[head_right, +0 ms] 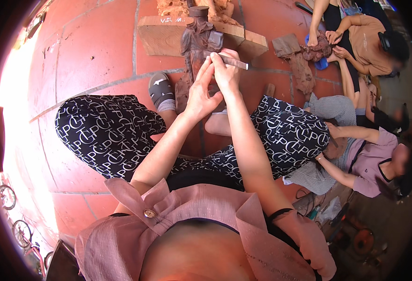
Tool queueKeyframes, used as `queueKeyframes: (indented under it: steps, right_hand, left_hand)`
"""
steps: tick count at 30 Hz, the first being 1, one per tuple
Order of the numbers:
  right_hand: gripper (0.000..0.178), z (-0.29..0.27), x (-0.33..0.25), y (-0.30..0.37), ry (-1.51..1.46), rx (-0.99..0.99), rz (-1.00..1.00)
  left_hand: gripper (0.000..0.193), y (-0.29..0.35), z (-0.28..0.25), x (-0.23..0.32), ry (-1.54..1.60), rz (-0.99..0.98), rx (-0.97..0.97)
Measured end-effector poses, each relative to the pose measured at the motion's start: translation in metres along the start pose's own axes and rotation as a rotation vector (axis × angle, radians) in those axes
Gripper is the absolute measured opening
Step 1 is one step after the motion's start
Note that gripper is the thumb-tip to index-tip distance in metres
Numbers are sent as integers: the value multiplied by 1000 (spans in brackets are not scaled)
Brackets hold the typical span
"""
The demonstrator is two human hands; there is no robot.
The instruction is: The person sits on the floor and uses a metal chisel to carve a dark wooden object. They hold the wood with one hand and the tool with the other, repeatedly striking and scraping the surface to shape it. Other people are visible in the background, also working on similar wooden pieces.
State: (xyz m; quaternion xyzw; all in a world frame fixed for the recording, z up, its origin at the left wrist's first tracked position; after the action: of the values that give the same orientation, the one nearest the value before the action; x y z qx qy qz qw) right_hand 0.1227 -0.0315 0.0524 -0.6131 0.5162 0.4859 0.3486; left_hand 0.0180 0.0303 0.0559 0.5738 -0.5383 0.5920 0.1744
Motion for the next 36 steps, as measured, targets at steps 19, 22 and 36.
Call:
queueKeyframes:
  steps: [19,22,36]
  right_hand:
    - [20,8,-8,-4,107,10,89]
    - [21,3,-3,-11,63,-38,204]
    - [18,13,-6,-5,307,107,-136]
  left_hand:
    - [79,-2,-3,1,138,-33,73]
    - [77,-5,2,0,208,-77,48]
    - [75,4,-4,0,-59,51,95]
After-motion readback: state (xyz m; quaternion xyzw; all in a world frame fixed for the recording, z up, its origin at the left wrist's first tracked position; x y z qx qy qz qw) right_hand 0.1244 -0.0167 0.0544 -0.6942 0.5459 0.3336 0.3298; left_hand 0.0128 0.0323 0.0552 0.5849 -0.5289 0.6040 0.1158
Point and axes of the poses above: each hand's wrist, its own y-axis away from the middle knuckle, its own z-axis out of the palm, x = y × z, the point moved 7 cm from there along -y, towards the middle knuckle, and after that the axes turned 14 degrees about z, right-handed, at the moved point
